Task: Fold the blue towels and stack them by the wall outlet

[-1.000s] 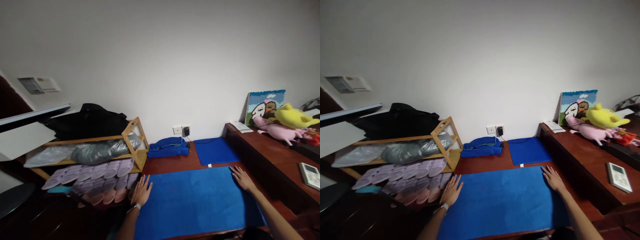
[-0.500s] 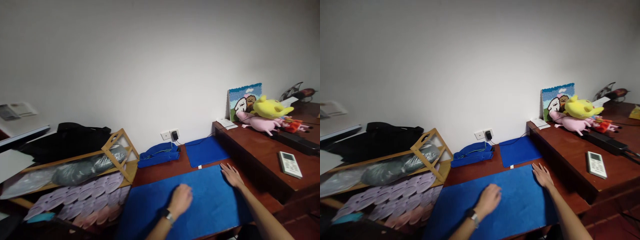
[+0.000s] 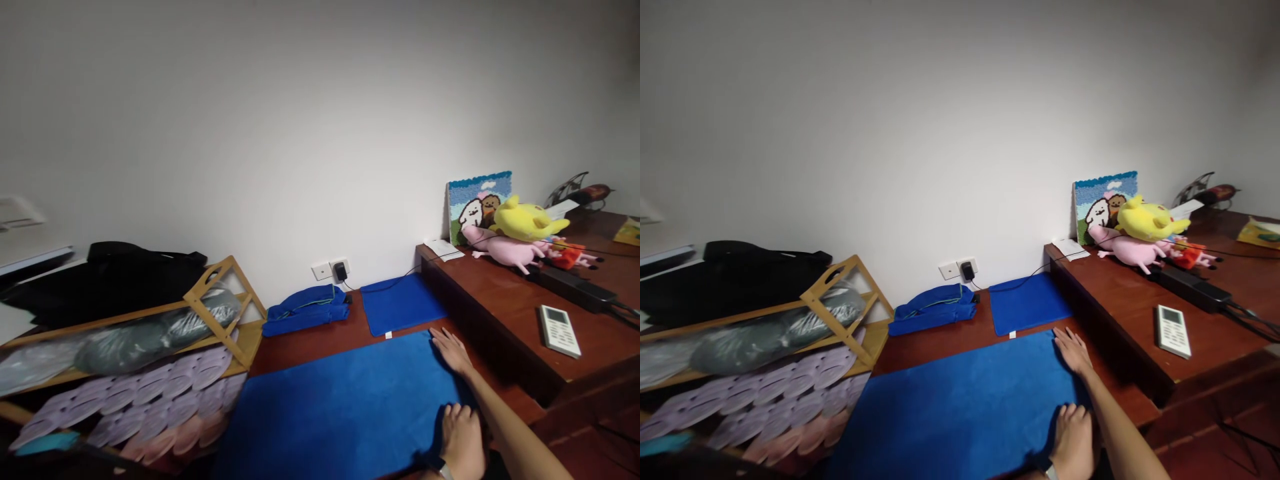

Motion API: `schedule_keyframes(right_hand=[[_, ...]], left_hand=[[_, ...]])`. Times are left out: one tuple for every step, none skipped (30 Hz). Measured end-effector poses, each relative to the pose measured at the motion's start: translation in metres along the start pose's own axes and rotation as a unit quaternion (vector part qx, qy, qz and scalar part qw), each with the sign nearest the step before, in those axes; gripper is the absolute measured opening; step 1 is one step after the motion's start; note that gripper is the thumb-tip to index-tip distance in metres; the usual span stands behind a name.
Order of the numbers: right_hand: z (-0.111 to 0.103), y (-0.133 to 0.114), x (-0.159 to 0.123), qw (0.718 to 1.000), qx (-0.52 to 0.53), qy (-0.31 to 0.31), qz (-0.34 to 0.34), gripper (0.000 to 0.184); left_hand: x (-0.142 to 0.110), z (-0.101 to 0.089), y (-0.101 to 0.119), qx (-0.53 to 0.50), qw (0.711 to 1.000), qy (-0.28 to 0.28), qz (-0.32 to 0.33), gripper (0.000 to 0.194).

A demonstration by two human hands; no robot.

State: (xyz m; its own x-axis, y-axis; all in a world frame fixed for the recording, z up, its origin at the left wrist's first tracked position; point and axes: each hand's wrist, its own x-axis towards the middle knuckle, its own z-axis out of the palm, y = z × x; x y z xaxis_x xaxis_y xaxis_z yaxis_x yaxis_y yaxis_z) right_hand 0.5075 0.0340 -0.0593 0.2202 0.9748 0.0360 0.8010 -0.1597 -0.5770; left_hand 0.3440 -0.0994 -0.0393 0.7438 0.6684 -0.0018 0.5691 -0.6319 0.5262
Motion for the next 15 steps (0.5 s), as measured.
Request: schedule_keyframes(right_hand=[[-0.002, 0.000, 0.001, 1.000, 0.010, -0.001, 0.005, 0.058], [-0.005, -0.002, 0.002, 1.000, 0.015, 0.000, 0.010, 0.058], [-0.008, -0.005, 0.002, 1.000, 0.019, 0.002, 0.017, 0.058], [-0.012, -0.009, 0.003, 0.999, 0.024, 0.006, 0.023, 0.057], [-0.015, -0.014, 0.004, 0.999, 0.031, 0.011, 0.029, 0.057], [-0.018, -0.021, 0.005, 0.999, 0.038, 0.018, 0.032, 0.056], [-0.020, -0.029, 0.006, 0.998, 0.047, 0.025, 0.034, 0.055], [-0.022, -0.038, 0.007, 0.997, 0.055, 0.034, 0.034, 0.052], [-0.023, -0.048, 0.008, 0.996, 0.064, 0.043, 0.035, 0.050], [-0.023, -0.058, 0.010, 0.995, 0.071, 0.051, 0.037, 0.047], [-0.023, -0.070, 0.012, 0.994, 0.078, 0.059, 0.042, 0.045], [-0.022, -0.082, 0.015, 0.993, 0.084, 0.066, 0.048, 0.042], [-0.021, -0.095, 0.018, 0.992, 0.089, 0.071, 0.054, 0.039], [-0.020, -0.108, 0.022, 0.991, 0.094, 0.075, 0.058, 0.037], [-0.019, -0.122, 0.026, 0.990, 0.099, 0.075, 0.061, 0.034]], left_hand=[[-0.003, -0.006, 0.003, -0.021, 0.999, -0.001, -0.030, 0.028], [-0.005, -0.012, 0.005, -0.042, 0.998, 0.004, -0.057, 0.025], [-0.008, -0.018, 0.007, -0.062, 0.995, 0.015, -0.081, 0.022], [-0.012, -0.024, 0.007, -0.082, 0.991, 0.028, -0.104, 0.019], [-0.016, -0.029, 0.006, -0.102, 0.986, 0.044, -0.126, 0.017], [-0.020, -0.036, 0.003, -0.120, 0.980, 0.062, -0.146, 0.015], [-0.025, -0.042, -0.001, -0.138, 0.974, 0.080, -0.163, 0.012], [-0.031, -0.049, -0.006, -0.158, 0.967, 0.096, -0.177, 0.010], [-0.038, -0.056, -0.011, -0.185, 0.959, 0.109, -0.186, 0.006], [-0.045, -0.063, -0.017, -0.221, 0.949, 0.118, -0.193, 0.003], [-0.054, -0.070, -0.023, -0.266, 0.935, 0.127, -0.199, 0.005], [-0.063, -0.077, -0.030, -0.315, 0.918, 0.137, -0.200, 0.008], [-0.074, -0.084, -0.036, -0.362, 0.899, 0.149, -0.198, 0.011], [-0.086, -0.091, -0.043, -0.401, 0.881, 0.163, -0.193, 0.015], [-0.098, -0.098, -0.049, -0.430, 0.866, 0.174, -0.187, 0.018]])
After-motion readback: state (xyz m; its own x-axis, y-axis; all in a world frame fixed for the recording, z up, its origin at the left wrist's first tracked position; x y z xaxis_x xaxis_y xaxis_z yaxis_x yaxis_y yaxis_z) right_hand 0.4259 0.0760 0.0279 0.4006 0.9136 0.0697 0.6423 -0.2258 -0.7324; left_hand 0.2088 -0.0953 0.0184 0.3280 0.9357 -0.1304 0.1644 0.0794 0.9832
